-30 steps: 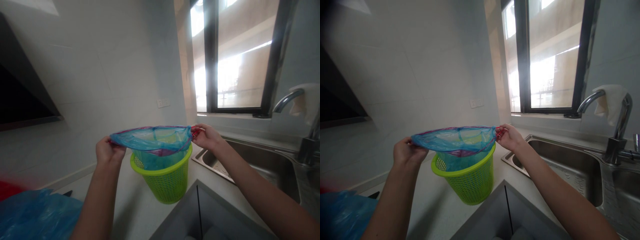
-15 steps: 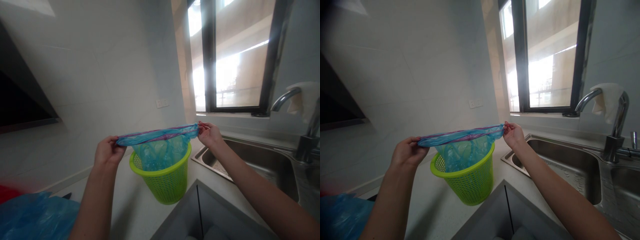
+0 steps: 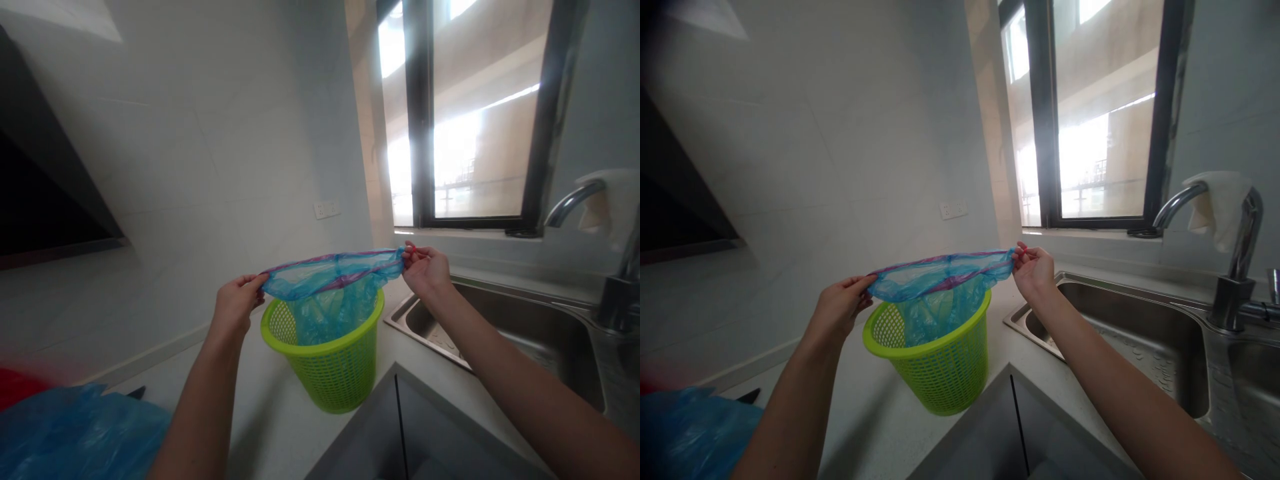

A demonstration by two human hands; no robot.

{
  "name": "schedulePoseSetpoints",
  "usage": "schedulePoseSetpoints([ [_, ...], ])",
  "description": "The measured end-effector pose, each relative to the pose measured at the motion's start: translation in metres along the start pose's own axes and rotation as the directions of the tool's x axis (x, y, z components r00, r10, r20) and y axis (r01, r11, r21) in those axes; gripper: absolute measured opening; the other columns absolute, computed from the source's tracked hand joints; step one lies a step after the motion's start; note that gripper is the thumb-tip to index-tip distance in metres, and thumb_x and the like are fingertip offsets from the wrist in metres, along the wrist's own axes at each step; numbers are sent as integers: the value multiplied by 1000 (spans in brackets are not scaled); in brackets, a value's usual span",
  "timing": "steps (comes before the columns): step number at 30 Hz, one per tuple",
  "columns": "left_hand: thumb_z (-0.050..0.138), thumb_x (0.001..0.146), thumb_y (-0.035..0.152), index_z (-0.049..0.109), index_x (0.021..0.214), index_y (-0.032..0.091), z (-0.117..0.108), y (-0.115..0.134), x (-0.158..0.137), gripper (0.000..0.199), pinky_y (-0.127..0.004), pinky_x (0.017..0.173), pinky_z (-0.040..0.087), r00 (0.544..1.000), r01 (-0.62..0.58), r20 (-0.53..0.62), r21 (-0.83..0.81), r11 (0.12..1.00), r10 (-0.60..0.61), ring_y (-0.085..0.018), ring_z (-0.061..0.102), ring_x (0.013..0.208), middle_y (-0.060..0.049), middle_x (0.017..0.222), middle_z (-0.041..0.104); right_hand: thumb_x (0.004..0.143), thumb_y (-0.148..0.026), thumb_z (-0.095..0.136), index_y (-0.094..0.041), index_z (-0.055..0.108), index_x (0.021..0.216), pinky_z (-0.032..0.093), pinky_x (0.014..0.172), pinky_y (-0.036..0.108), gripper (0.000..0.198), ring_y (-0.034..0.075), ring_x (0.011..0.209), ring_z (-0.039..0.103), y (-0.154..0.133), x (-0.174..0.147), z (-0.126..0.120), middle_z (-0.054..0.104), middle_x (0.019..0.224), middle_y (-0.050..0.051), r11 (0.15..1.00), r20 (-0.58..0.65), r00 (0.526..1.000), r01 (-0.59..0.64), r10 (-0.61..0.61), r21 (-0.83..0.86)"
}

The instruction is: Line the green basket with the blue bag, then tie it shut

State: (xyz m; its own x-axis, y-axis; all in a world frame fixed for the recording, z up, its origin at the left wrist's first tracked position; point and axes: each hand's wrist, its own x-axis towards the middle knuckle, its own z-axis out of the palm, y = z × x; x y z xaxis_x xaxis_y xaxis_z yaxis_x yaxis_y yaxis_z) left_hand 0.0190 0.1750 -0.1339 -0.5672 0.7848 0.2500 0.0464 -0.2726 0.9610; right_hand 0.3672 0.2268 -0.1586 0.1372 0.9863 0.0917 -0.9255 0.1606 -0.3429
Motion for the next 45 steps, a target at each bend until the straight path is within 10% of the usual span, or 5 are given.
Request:
schedulePoseSetpoints([
  [8,64,84,11,54,61,16,0,35,-22,25,-19,45,45,947,303,273,-578,758,-171,-8,49,45,4,51,52,69,1,45,-12,58,87,50,44,15,26,9,46,55,7,6,-5,66,63,4,986,-114,993,21,-40,-165],
  [16,60,86,2,65,75,16,16,36,-29,18,-15,71,56,979,146,201,-745,651,11,-8,62,62,1,70,67,81,0,47,-10,58,88,49,43,16,18,8,46,53,21,2,-5,74,77,12,942,-71,991,-132,115,-309],
  [33,58,67,0,52,56,15,24,21,-34,20,-16,41,39,965,245,214,-515,822,-153,-7,45,45,3,53,50,80,-4,49,-13,62,87,44,42,13,17,7,43,50,14,2,-6,68,61,4,926,-96,988,80,-123,-370],
  [40,57,64,0,43,50,17,25,19,-37,26,-15,38,28,967,140,256,-461,876,-20,-5,32,39,7,46,36,75,0,47,-16,55,77,45,41,15,18,8,43,49,14,3,-6,70,65,6,945,-160,977,84,-140,-315],
  [45,65,62,10,52,50,18,0,19,-22,19,-16,37,32,985,-135,101,-58,989,141,-8,40,39,2,43,46,77,0,48,-18,53,77,45,41,15,19,8,44,51,7,14,-12,59,57,-2,976,-173,978,79,-114,-202],
])
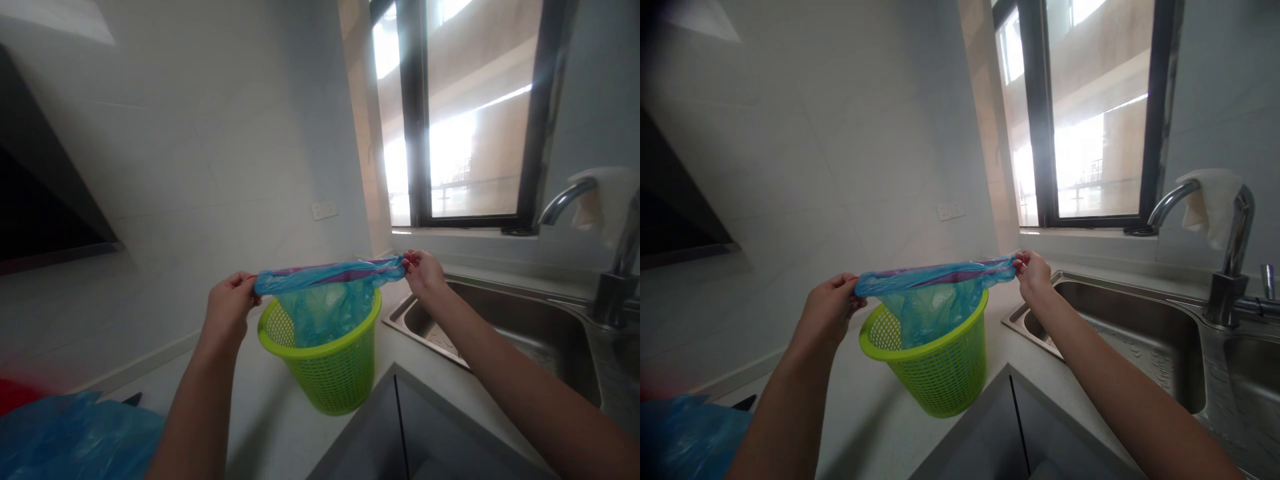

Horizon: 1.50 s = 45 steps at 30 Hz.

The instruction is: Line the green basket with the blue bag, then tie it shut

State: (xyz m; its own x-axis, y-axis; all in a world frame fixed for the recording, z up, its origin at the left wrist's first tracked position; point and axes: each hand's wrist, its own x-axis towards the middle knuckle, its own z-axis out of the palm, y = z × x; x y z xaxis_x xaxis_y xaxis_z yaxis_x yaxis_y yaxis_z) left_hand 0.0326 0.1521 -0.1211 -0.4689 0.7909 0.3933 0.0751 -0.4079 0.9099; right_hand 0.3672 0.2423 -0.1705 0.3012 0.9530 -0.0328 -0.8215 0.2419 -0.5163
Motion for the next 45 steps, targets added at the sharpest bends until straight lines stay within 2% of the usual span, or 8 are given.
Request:
schedulePoseSetpoints([
  [5,59,61,8,56,58,19,-16,9,5,13,-15,32,27,996,68,-81,336,939,-43,-11,41,36,1,43,49,82,-5,49,-20,47,74,48,43,18,17,9,44,50,-7,9,-3,49,54,-5,992,75,992,-108,103,67],
  [8,53,63,-1,53,67,19,-5,16,1,20,-17,42,45,977,177,-106,-65,982,-183,-11,49,43,3,50,51,85,-7,46,-20,47,78,53,46,20,15,10,48,53,-8,8,-1,51,58,-3,960,98,982,-181,163,212],
  [11,46,68,-8,47,67,17,6,21,-3,25,-18,57,55,944,284,-32,-424,860,-328,-9,54,50,2,58,53,82,-2,44,-17,50,87,56,51,20,17,10,55,59,-8,5,2,58,67,1,918,95,972,-236,216,319],
  [23,42,69,-13,52,74,17,14,35,-19,32,-9,63,55,955,194,-20,-714,673,-297,-6,62,63,-1,70,59,69,-7,47,-14,54,92,57,51,21,25,15,61,66,-6,-11,5,63,69,6,954,94,984,-171,152,245],
  [29,63,65,-8,53,83,22,14,24,-21,36,-13,53,50,988,-68,-156,-482,874,-9,-10,61,64,1,77,64,72,-9,48,-15,57,86,53,48,21,18,13,56,61,-7,-17,6,64,68,4,987,122,992,-43,24,153],
  [36,73,49,-6,60,88,20,9,16,-17,50,-13,46,41,999,23,42,-281,960,-12,-10,57,59,1,79,62,73,-11,46,-18,54,83,44,43,21,15,11,48,51,-13,-21,9,58,64,1,990,148,985,74,-91,118],
  [41,78,46,-4,64,90,19,7,10,-15,52,-15,53,46,999,-21,22,-174,984,25,-10,59,64,0,80,60,70,-7,46,-20,48,79,39,42,20,16,10,46,45,-22,-21,11,51,61,-2,981,126,979,145,-161,130],
  [45,76,52,-5,63,89,17,5,15,-16,45,-15,47,43,979,158,172,-277,948,-113,-10,57,58,-1,77,60,68,-4,44,-21,45,77,35,40,19,19,9,44,40,-24,-17,9,48,58,-3,980,94,980,162,-173,114],
])
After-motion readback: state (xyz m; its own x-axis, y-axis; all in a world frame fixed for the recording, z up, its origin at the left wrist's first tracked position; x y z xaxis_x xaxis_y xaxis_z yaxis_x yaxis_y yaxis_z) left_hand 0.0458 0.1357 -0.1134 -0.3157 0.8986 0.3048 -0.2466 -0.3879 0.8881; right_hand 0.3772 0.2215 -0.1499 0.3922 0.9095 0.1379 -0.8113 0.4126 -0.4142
